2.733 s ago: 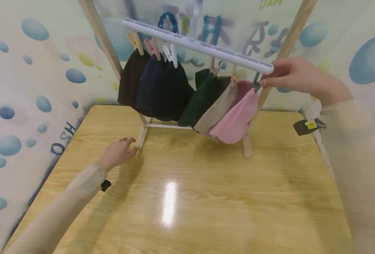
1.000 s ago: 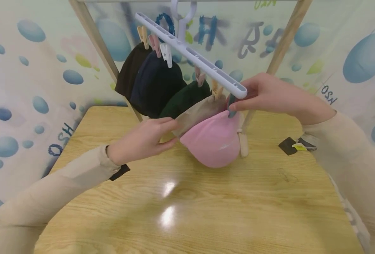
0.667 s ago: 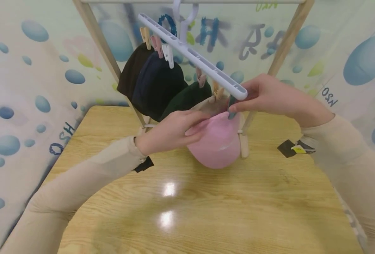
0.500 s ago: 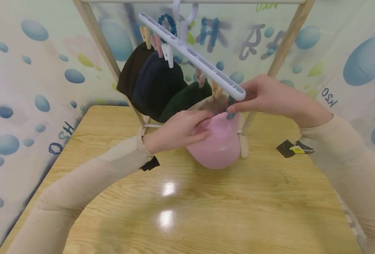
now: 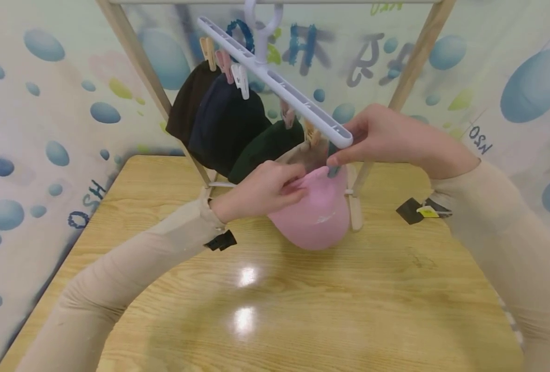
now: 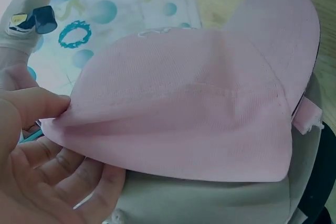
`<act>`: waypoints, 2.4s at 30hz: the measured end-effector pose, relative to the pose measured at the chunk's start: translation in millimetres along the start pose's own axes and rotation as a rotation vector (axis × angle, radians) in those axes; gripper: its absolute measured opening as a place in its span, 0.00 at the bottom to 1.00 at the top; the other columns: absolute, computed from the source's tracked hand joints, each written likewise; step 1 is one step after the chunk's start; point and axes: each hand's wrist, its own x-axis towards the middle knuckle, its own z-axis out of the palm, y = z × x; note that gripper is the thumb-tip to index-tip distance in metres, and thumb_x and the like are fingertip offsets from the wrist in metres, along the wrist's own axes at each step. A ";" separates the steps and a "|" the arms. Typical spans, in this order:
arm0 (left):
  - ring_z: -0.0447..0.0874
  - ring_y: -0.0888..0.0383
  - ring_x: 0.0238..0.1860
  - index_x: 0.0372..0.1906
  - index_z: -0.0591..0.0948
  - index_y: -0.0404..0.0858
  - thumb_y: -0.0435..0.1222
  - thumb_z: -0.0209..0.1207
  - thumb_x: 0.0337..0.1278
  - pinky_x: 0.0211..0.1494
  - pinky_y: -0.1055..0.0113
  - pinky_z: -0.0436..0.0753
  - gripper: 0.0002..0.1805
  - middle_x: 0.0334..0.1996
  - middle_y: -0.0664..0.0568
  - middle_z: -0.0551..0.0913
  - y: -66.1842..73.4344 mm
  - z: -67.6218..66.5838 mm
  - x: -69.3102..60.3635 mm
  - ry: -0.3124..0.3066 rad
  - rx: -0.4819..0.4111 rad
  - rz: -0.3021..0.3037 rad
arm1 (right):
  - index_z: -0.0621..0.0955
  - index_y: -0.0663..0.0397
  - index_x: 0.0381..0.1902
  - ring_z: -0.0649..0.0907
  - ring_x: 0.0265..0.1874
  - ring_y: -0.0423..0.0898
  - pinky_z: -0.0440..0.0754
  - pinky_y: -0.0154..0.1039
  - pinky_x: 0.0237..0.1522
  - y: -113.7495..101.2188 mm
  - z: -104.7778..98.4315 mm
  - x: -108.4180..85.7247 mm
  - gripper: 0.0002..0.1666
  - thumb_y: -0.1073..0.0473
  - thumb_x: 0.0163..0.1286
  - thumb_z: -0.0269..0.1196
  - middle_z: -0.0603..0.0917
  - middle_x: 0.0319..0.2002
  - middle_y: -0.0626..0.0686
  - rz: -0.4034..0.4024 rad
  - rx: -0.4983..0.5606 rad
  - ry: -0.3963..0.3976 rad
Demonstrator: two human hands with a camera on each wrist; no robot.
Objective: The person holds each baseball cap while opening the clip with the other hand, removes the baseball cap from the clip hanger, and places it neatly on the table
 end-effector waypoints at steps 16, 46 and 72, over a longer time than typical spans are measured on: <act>0.68 0.59 0.24 0.37 0.74 0.36 0.28 0.57 0.61 0.27 0.73 0.65 0.03 0.21 0.53 0.63 -2.6 2.6 2.7 0.007 -0.060 0.006 | 0.86 0.50 0.38 0.58 0.15 0.38 0.58 0.37 0.17 10.8 10.6 3.3 0.08 0.58 0.60 0.71 0.71 0.17 0.45 -0.286 -0.151 0.146; 0.57 0.61 0.19 0.26 0.72 0.40 0.27 0.54 0.52 0.25 0.70 0.58 0.06 0.16 0.56 0.59 -13.2 1.5 -24.7 -0.130 0.063 -0.006 | 0.89 0.54 0.33 0.52 0.12 0.41 0.54 0.35 0.13 28.7 12.1 11.0 0.09 0.69 0.53 0.74 0.85 0.25 0.41 -0.508 -0.072 0.255; 0.60 0.62 0.18 0.27 0.73 0.39 0.26 0.57 0.55 0.24 0.69 0.62 0.06 0.16 0.58 0.59 -46.6 -22.6 -70.2 -0.134 -0.101 -0.048 | 0.83 0.56 0.48 0.53 0.14 0.40 0.57 0.39 0.14 39.3 11.1 4.3 0.15 0.58 0.64 0.68 0.78 0.29 0.54 -0.127 -0.115 0.179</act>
